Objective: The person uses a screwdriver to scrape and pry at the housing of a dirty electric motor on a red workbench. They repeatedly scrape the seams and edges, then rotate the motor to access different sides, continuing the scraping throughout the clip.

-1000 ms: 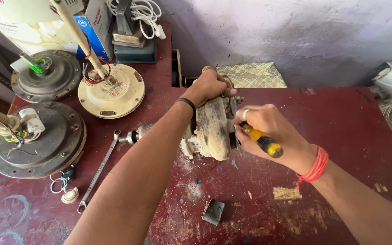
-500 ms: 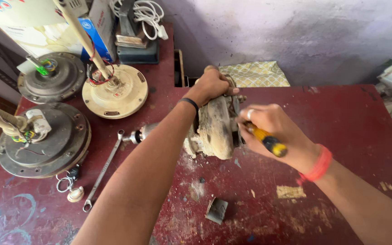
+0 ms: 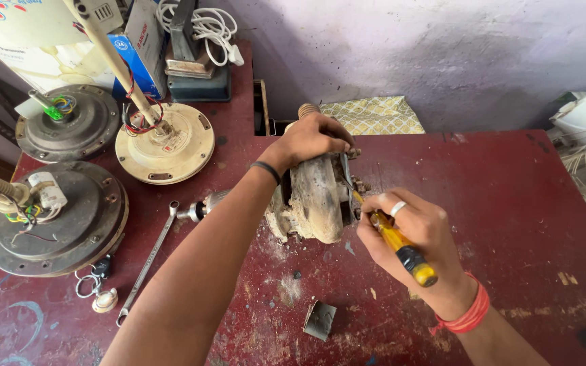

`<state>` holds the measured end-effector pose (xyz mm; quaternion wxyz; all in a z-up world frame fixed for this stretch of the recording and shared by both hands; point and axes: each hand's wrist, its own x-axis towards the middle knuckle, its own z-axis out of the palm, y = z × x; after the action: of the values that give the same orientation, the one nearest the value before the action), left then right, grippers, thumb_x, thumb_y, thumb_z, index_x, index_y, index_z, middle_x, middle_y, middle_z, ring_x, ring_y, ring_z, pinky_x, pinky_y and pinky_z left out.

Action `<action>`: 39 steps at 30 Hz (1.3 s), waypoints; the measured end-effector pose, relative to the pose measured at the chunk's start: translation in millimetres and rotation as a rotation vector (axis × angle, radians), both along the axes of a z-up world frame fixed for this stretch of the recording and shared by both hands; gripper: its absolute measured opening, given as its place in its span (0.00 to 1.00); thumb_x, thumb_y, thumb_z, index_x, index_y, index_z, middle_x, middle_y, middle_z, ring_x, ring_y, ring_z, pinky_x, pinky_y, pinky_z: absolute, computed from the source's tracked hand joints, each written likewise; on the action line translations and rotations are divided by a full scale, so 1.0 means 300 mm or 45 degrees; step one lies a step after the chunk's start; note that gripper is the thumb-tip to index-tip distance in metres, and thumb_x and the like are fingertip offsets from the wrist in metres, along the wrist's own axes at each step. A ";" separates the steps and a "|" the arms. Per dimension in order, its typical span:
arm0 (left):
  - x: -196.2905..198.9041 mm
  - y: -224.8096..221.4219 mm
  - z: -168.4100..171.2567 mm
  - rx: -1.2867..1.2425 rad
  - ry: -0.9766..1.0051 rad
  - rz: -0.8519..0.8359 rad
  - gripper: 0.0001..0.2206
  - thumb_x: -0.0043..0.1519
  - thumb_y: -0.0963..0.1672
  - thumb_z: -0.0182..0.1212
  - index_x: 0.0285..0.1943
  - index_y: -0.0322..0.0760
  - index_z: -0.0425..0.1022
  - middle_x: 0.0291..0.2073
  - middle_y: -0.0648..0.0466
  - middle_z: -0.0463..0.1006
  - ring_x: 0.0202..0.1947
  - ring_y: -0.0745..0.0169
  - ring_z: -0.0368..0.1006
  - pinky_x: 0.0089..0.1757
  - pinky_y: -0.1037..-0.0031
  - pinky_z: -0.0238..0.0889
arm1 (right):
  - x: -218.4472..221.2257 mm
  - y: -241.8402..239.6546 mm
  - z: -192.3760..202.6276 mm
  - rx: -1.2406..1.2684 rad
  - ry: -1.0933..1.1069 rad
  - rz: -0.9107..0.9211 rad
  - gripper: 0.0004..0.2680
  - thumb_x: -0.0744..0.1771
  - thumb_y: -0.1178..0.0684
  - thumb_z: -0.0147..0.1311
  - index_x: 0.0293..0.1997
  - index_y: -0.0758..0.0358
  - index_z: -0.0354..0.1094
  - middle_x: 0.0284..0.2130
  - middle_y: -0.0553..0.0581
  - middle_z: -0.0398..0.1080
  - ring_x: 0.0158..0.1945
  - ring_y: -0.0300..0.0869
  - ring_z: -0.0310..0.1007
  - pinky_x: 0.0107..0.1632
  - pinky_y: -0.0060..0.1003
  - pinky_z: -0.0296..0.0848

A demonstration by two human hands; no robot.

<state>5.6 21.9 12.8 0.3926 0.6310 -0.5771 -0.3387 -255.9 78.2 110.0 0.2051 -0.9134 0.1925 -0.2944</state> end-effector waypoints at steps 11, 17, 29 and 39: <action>0.010 -0.021 0.003 -0.001 0.045 -0.365 0.22 0.46 0.55 0.74 0.44 0.42 0.87 0.50 0.55 0.82 0.55 0.56 0.75 0.55 0.61 0.66 | 0.024 -0.132 0.080 0.342 0.080 -0.104 0.02 0.60 0.61 0.63 0.30 0.68 0.77 0.19 0.52 0.75 0.23 0.31 0.71 0.25 0.29 0.68; -0.034 0.020 0.017 0.212 -0.180 -0.166 0.27 0.44 0.61 0.71 0.45 0.46 0.85 0.42 0.56 0.84 0.48 0.58 0.79 0.51 0.62 0.68 | 0.061 -0.172 0.093 0.418 0.093 -0.088 0.02 0.60 0.61 0.62 0.27 0.68 0.75 0.16 0.51 0.72 0.22 0.30 0.66 0.24 0.28 0.64; -0.060 0.072 0.056 0.177 -0.340 -0.009 0.26 0.43 0.63 0.69 0.39 0.48 0.87 0.36 0.57 0.86 0.43 0.58 0.81 0.47 0.64 0.70 | 0.000 -0.081 0.093 0.188 -0.048 -0.032 0.05 0.58 0.63 0.64 0.30 0.68 0.72 0.26 0.53 0.77 0.27 0.33 0.78 0.28 0.26 0.72; -0.067 0.083 0.061 0.234 -0.336 0.008 0.25 0.43 0.62 0.70 0.39 0.49 0.86 0.35 0.57 0.86 0.42 0.60 0.81 0.47 0.65 0.70 | 0.044 -0.072 0.029 0.218 0.069 -0.086 0.06 0.60 0.63 0.66 0.26 0.68 0.70 0.21 0.51 0.71 0.21 0.32 0.70 0.23 0.28 0.66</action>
<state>-14.6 46.8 31.0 0.2551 0.7051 -0.5881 -0.3032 -242.7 56.7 118.8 0.2669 -0.8931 0.2531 -0.2588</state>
